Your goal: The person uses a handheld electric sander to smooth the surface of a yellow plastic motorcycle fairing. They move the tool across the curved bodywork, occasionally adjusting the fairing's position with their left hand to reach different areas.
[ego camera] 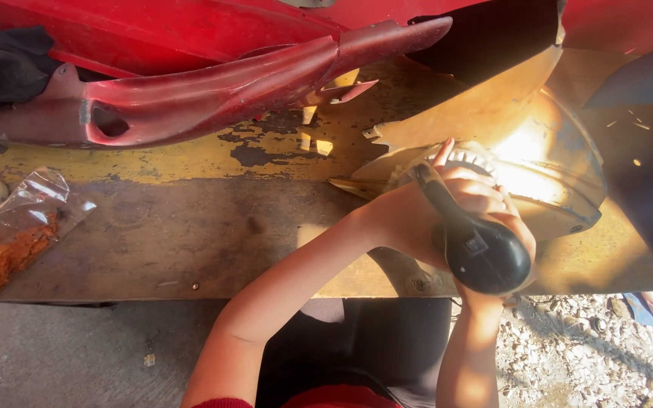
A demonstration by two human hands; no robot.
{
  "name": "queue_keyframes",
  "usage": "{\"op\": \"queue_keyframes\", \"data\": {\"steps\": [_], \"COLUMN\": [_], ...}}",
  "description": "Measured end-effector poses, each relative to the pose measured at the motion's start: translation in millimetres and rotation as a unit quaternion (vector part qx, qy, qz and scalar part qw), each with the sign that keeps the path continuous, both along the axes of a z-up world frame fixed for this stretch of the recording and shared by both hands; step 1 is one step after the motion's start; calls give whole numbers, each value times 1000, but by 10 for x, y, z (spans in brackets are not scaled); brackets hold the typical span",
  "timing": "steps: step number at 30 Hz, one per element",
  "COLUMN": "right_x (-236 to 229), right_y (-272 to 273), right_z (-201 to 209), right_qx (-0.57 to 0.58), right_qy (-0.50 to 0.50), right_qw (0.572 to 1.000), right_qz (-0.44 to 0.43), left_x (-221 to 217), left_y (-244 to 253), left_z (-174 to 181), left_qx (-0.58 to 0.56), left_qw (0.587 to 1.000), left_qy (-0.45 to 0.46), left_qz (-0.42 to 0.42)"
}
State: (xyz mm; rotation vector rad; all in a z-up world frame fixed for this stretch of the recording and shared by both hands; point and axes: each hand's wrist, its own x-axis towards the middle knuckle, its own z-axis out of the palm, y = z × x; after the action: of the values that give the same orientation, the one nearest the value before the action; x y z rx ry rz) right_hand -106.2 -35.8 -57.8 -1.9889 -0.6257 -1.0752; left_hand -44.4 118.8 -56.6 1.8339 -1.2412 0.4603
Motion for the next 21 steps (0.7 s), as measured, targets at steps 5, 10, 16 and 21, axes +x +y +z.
{"op": "queue_keyframes", "data": {"steps": [5, 10, 16, 21], "right_x": [-54, 34, -65, -73], "right_y": [-179, 134, 16, 173], "right_z": [-188, 62, -292, -52], "right_qx": [-5, -40, 32, 55], "right_qy": [58, -4, 91, 131], "right_qw": [998, 999, 995, 990], "right_qz": [-24, -23, -31, -17], "left_x": [-105, -38, -128, -182], "left_y": [-17, 192, 310, 422], "left_z": [18, 32, -90, -24], "left_qx": [-4, -47, -41, -53], "left_qw": [1000, 999, 999, 996], "left_qy": [-2, -3, 31, 65], "left_qz": [-18, -11, -3, -11]}}
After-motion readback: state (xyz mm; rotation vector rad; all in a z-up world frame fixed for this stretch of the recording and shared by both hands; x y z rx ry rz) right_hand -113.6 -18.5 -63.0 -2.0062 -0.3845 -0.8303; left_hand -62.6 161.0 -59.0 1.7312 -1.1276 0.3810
